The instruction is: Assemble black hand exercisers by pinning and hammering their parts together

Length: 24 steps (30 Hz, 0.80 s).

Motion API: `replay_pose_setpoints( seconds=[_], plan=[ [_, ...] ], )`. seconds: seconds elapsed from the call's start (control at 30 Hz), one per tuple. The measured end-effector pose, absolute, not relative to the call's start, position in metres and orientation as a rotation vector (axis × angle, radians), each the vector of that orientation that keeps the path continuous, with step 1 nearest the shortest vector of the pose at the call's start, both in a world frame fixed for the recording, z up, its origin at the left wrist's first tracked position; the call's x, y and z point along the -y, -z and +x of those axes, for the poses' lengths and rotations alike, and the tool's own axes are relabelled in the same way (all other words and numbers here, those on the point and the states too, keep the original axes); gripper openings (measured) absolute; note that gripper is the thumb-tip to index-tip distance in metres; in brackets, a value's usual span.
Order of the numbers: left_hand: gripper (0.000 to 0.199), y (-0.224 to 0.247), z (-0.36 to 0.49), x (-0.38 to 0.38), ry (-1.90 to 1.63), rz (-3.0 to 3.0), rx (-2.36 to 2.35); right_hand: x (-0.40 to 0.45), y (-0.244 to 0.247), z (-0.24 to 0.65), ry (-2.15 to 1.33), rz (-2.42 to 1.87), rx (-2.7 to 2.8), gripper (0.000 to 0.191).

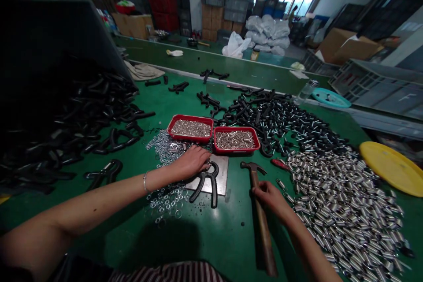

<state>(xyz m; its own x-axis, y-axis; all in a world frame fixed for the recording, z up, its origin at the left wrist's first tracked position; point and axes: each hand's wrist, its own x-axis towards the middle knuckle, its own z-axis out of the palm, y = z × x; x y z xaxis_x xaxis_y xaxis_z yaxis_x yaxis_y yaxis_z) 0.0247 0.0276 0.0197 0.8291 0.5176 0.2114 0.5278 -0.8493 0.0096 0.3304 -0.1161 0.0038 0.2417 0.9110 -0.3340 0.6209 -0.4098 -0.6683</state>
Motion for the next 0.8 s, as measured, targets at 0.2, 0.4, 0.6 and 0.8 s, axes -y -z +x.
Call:
replay_pose_setpoints(
  seconds=[0.2,0.4,0.6,0.8],
  plan=[
    [0.031,-0.006,0.006,0.03,0.47,-3.087,0.81,0.123,-0.04,0.299,-1.355,-1.718,1.151,0.035],
    [0.025,-0.006,0.008,0.036,0.544,-3.196,1.049,0.1,-0.053,0.247,-0.773,-1.743,1.866,0.038],
    [0.024,-0.015,-0.007,0.02,0.681,-3.252,1.172,0.093,-0.053,0.241,-0.619,-1.848,2.077,0.036],
    [0.024,-0.039,-0.028,-0.079,0.776,-2.861,1.43,0.123,-0.055,0.248,-0.597,-1.721,1.972,0.046]
  ],
)
